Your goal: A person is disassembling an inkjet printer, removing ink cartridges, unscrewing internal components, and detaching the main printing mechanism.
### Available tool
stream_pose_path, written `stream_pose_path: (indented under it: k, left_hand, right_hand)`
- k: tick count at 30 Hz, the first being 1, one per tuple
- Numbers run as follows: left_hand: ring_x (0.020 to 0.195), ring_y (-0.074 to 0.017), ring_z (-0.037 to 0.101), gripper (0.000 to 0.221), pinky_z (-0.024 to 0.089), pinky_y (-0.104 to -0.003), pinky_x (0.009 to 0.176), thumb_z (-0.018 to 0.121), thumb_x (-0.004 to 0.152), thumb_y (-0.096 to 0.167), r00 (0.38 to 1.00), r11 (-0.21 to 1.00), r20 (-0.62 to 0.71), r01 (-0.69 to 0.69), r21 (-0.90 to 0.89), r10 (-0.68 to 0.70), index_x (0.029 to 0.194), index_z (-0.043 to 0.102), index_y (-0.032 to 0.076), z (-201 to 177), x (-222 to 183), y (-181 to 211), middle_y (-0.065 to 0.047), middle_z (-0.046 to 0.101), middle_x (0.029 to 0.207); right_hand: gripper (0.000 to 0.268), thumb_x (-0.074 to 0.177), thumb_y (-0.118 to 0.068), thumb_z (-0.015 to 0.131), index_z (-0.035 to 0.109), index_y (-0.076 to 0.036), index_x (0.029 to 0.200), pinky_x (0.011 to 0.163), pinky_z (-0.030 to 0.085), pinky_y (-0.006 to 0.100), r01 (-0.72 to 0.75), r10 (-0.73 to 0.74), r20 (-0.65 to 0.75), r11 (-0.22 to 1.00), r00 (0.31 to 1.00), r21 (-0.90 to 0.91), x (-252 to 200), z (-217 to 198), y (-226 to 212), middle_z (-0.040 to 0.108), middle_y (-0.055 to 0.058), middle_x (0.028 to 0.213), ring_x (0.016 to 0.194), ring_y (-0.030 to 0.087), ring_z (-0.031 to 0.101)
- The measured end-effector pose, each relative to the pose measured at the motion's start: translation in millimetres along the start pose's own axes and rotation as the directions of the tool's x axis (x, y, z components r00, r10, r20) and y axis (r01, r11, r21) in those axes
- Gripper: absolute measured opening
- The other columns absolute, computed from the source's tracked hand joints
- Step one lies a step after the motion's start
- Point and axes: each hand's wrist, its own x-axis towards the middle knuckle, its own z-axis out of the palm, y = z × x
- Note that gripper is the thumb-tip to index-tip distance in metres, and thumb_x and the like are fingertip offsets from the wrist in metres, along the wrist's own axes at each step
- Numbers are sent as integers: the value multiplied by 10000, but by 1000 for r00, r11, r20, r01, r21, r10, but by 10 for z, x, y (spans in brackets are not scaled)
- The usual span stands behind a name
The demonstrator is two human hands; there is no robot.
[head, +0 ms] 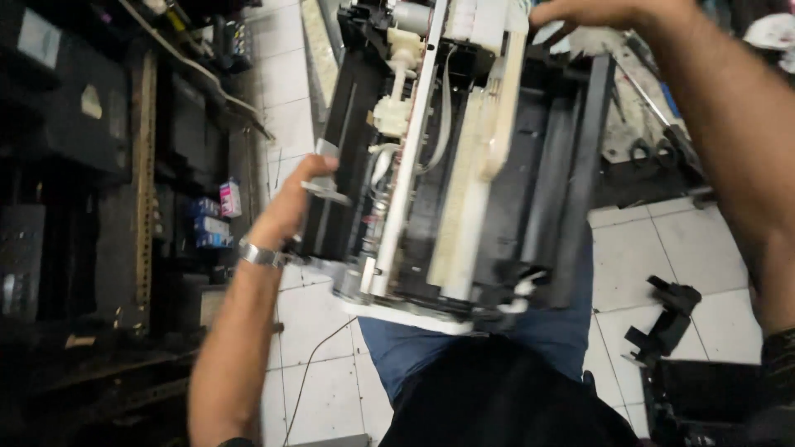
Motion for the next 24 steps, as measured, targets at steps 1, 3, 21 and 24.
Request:
stream_pose_path:
  k: [1,3,21,24]
  left_hand:
    - [870,-181,499,475,397,-290,801,534,856,473,997,996,11,-76,41,76,1041,620,44,-44,14,101,-74,603,1005]
    - [1046,-210,517,566,395,-334,943,531,821,502,988,964,54,-151,219,143,1143,626,47,-62,146,318,-84,608,1160]
    - [1364,-261,505,546,336,-554,1147,426,909,522,822,721,540,-483,498,178,1281,629,177,-189,1741,173,-61,586,1442]
    - [1395,-263,479,576,302,-579,1157,371,920,559,812,643,564,-514,568,151,1302,619,206,-124,1582,352,-50,560,1482]
  right_hand:
    - [411,994,-198,609,642,6,1350,928,553,469,-4,4,-29,1000,1000,10,-248,180,-11,669,164,1259,1043,328,653]
    - [457,946,-15,607,536,55,1392,802,596,520,62,-48,-155,995,987,82,-595,285,-184,604,236,1264,998,418,647]
    - [808,847,-36,930,387,222,1387,924,498,532,-138,-109,-612,930,783,-341,-1353,693,677,554,391,1228,1083,502,598]
    - [804,861,-22,973,403,235,1366,958,485,555,-178,-118,-622,902,774,-394,-1364,727,682,542,385,1237,1114,513,585]
